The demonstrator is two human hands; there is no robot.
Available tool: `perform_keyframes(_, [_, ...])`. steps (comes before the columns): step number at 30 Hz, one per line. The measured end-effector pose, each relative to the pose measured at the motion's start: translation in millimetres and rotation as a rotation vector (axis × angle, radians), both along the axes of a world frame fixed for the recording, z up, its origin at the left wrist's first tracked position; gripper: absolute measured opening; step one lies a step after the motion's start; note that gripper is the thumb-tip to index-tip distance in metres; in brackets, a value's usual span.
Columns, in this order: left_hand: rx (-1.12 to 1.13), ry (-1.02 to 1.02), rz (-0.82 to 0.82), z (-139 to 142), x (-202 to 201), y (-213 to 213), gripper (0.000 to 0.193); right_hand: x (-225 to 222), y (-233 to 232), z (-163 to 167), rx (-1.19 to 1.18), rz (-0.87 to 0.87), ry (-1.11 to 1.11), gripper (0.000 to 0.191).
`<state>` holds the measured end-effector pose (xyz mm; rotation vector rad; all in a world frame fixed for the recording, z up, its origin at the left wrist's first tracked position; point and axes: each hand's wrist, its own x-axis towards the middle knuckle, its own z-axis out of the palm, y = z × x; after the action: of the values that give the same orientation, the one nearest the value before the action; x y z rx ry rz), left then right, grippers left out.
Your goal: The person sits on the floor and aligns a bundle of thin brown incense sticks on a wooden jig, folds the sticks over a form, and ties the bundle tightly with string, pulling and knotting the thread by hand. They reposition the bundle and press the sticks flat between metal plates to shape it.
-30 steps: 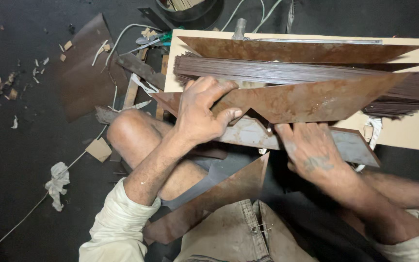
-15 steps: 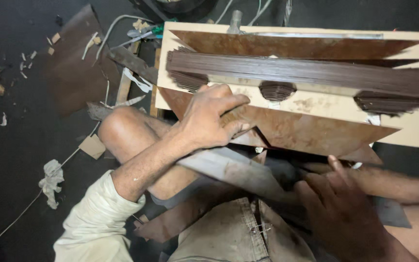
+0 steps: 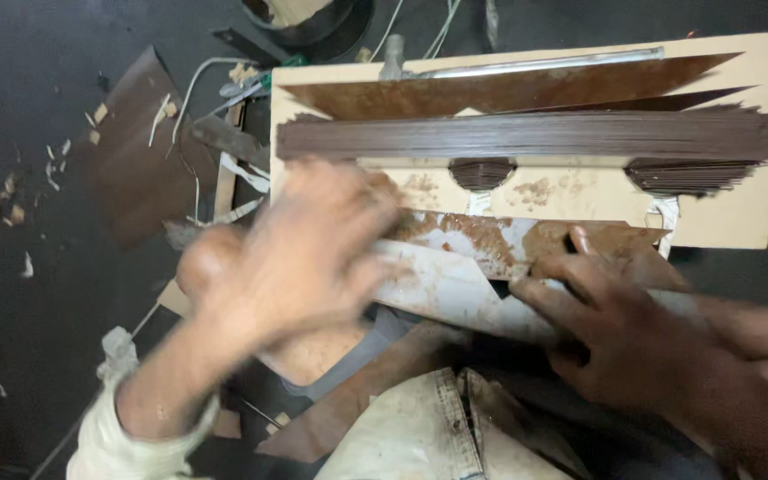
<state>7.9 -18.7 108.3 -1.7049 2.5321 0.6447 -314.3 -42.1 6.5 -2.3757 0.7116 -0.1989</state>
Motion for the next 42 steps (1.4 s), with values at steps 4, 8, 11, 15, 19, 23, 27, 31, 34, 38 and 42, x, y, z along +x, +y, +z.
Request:
perform_keyframes(4, [-0.445, 0.228, -0.186, -23.9, -50.4, 27.7, 0.056, 7.7, -30.6, 7.6, 0.253, -0.076, 0.177, 0.08])
perform_keyframes(8, [-0.48, 0.09, -0.264, -62.4, -42.9, 37.1, 0.042, 12.1, -52.1, 5.5, 0.293, 0.057, -0.141, 0.056])
perform_keyframes(11, [-0.384, 0.006, -0.248, -72.5, -37.3, 31.2, 0.038, 6.5, -57.3, 1.8, 0.306, 0.098, -0.118, 0.051])
perform_keyframes(15, [-0.267, 0.1, -0.159, -71.4, -30.3, 11.4, 0.038, -30.4, -64.4, 9.4, 0.085, 0.056, 0.436, 0.041])
perform_keyframes(19, [-0.32, 0.245, -0.132, -74.8, -12.9, -3.2, 0.039, -67.0, -52.0, 16.7, 0.129, -0.361, 0.296, 0.032])
perform_keyframes(23, [-0.311, 0.309, -0.122, -89.2, -5.5, -16.4, 0.041, -72.0, -25.8, 12.4, 0.294, -0.784, -0.118, 0.024])
perform_keyframes(27, [-0.383, 0.255, -0.138, -104.0, -6.4, -32.1, 0.043, -73.5, -10.3, 4.8, 0.369, -1.044, -0.368, 0.016])
perform_keyframes(31, [-0.34, 0.162, -0.126, -104.2, -12.3, -39.8, 0.046, -66.9, -17.1, -25.3, 0.164, -1.064, -0.648, 0.01])
perform_keyframes(34, [-0.317, 0.04, -0.189, -97.1, -36.1, -48.0, 0.059, -61.5, -23.9, -49.4, 0.338, -1.144, -0.879, 0.009])
perform_keyframes(38, [-0.344, 0.051, -0.379, -91.7, -94.9, -63.8, 0.065, -61.9, -27.9, -57.0, 0.155, -1.131, -0.821, 0.008])
perform_keyframes(42, [-0.505, 0.079, -0.434, -98.4, -138.0, -84.0, 0.064, -59.7, -36.4, -47.2, 0.102, -1.116, -0.791, 0.01])
